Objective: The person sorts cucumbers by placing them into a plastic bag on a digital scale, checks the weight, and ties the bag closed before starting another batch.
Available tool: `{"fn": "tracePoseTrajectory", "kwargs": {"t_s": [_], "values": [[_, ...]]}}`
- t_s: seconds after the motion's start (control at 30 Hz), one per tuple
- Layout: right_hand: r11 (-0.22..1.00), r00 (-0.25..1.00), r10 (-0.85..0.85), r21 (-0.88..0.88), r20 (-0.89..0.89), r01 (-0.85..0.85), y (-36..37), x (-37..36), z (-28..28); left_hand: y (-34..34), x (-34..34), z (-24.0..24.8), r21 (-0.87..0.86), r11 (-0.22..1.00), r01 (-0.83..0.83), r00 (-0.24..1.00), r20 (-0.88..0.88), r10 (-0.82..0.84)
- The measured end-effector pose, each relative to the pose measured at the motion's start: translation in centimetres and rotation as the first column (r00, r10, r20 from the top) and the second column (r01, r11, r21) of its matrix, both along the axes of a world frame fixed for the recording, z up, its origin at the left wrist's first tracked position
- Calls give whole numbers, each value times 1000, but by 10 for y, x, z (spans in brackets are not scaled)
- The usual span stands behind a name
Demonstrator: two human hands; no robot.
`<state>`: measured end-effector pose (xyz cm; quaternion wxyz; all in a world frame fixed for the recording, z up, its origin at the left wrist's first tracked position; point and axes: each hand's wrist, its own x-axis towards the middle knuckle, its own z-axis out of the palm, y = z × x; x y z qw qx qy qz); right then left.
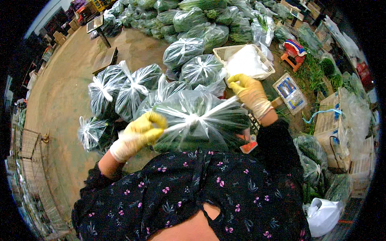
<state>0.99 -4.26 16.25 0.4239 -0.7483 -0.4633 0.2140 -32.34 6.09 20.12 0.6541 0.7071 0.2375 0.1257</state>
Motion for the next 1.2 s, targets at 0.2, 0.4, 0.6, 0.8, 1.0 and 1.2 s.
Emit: {"fn": "tracePoseTrajectory", "kwargs": {"t_s": [0.2,0.4,0.6,0.8,1.0,1.2], "values": [[967,948,256,57,-187,-250,-20,-75,101,22,58,-29,-591,614,524,715,696,60],[704,671,514,184,534,-686,-7,-137,114,8,85,0,788,612,67,774,346,-530],[888,781,259,179,568,-424,-7,-90,72,1,79,12,-130,968,217,970,143,-198],[796,705,480,78,522,-600,-21,-108,90,4,61,4,-206,951,231,973,71,-221],[691,789,612,514,-43,-508,40,-93,25,16,103,12,983,101,-151,918,177,-355],[857,510,504,476,-697,-196,63,-111,34,33,85,35,986,-149,-69,996,59,-69]]}}
